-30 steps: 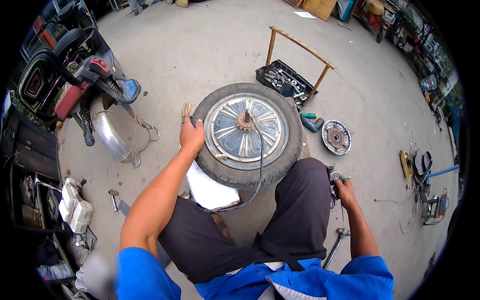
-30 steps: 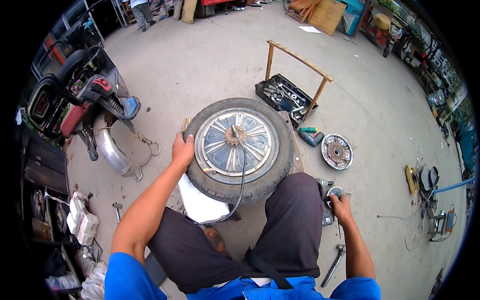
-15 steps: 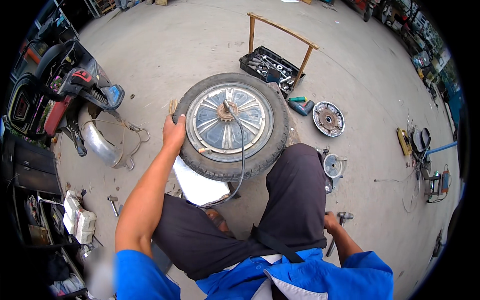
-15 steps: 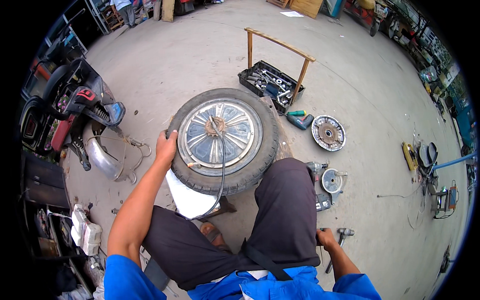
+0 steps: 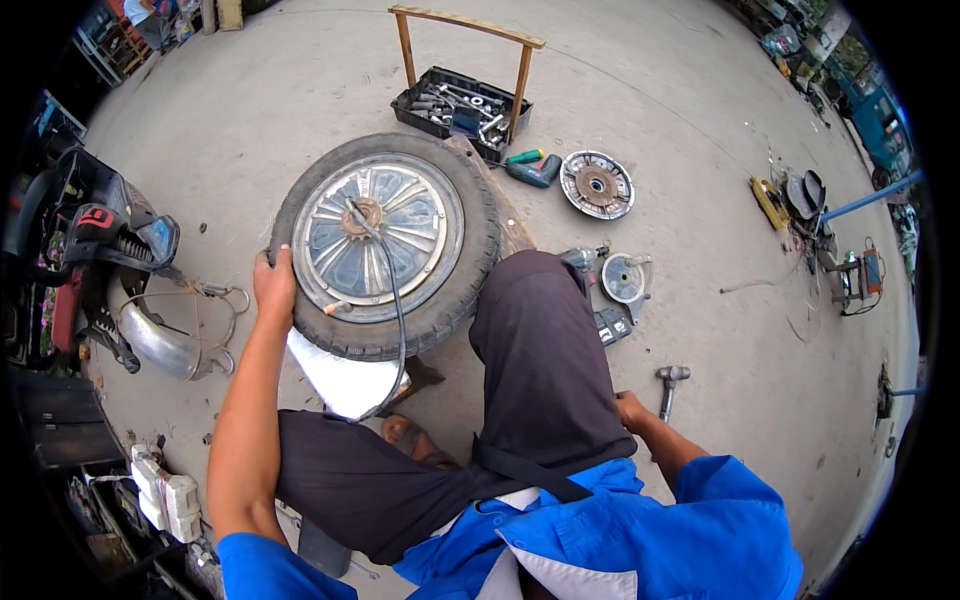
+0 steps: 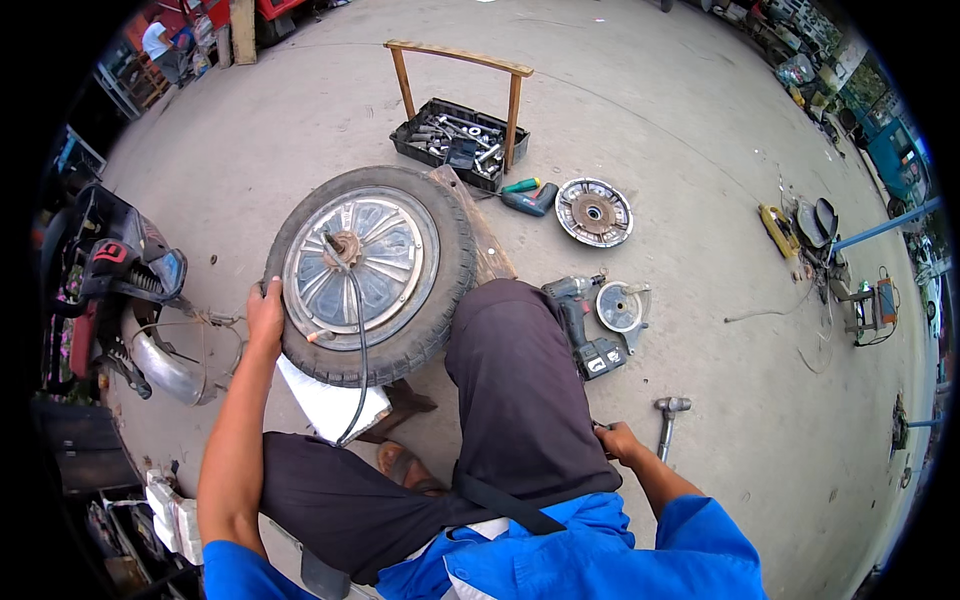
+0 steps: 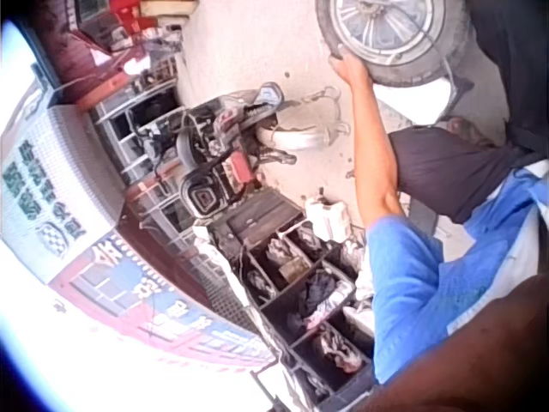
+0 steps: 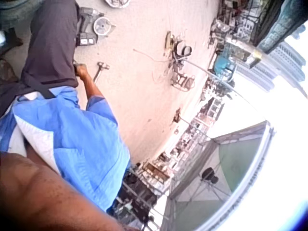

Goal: The person uses a screwdriver to pry the tire bead away from the rim of a motorcycle wheel. They work around the circumference of the tire, eventually flipping the wheel over to reveal the internal stator and copper windings.

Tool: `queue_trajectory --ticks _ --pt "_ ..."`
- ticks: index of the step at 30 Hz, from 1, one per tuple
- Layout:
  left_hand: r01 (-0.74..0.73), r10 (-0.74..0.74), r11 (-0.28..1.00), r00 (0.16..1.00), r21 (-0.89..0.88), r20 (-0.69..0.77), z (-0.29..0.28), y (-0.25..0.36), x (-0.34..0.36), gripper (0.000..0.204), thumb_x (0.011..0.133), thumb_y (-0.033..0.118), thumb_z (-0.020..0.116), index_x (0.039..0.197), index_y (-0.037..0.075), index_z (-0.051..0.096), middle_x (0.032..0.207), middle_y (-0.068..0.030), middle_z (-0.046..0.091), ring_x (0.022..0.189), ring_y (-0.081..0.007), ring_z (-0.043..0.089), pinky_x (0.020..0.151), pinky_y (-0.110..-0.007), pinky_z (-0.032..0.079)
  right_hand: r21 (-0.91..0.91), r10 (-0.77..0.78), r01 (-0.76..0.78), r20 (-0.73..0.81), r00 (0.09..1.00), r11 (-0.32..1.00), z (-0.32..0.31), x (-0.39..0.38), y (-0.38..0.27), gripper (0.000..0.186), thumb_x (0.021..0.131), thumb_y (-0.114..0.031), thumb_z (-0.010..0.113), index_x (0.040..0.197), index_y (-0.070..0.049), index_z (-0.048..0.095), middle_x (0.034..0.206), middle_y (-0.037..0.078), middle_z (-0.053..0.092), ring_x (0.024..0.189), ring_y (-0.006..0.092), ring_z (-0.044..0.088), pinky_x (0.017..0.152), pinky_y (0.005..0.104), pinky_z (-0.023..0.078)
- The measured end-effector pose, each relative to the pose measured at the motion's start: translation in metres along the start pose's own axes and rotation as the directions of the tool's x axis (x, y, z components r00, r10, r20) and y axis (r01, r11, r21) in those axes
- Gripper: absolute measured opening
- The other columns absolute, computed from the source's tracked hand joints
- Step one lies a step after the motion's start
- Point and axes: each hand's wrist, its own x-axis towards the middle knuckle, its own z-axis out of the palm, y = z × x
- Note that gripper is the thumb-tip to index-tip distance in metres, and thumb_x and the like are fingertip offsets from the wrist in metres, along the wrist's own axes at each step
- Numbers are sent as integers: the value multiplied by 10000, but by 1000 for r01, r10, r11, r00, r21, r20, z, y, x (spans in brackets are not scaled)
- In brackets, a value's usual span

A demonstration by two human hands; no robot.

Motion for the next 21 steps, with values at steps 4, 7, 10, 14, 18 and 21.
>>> queue_trajectory --ticks 4,7,10,14,18,21 --pt "2 -3 1000 1000 -18 -9 -1 9 -4 492 946 308 602 1219 -100 584 1144 -264 666 1039 -347 653 921 -413 481 -44 -31 32 14 999 999 1 7 11 443 942 -324 632 987 115 674 861 171 699 745 259 707 630 414 591" --pt "21 -21 1000 1000 6 -21 -3 19 -12 495 943 312 607 1213 -101 583 1132 -262 669 1035 -350 653 920 -416 482 -154 -58 62 29 998 986 -2 12 19 504 909 -383 677 965 118 695 846 159 705 723 250 699 601 405 579" --pt "20 -21 998 1000 -55 -18 -2 5 -5 493 939 319 608 1217 -88 585 1147 -258 665 1049 -357 647 920 -422 483 -256 -95 106 55 994 961 -6 20 27 570 845 -442 734 926 121 710 817 149 710 694 229 684 593 385 566" --pt "28 -28 996 1000 -89 -2 1 -2 2 492 936 318 614 1224 -80 585 1168 -255 660 1063 -352 644 924 -421 484 -422 -176 229 162 971 877 -17 66 68 637 755 -466 789 882 151 695 793 197 717 683 242 713 602 381 565" --pt "22 -23 991 1000 -134 -3 2 -2 1 484 944 292 616 1246 -83 574 1166 -249 664 1064 -340 648 923 -412 486 -678 -241 318 210 948 663 -25 79 67 535 812 -377 740 827 156 689 788 230 727 623 289 730 600 387 581" --pt "23 -24 988 1000 -155 -1 5 -1 3 475 949 274 618 1262 -80 568 1169 -249 667 1062 -338 652 930 -407 487 -768 -211 320 243 947 555 -41 60 13 426 869 -272 678 779 144 687 761 225 729 572 278 723 583 371 595"
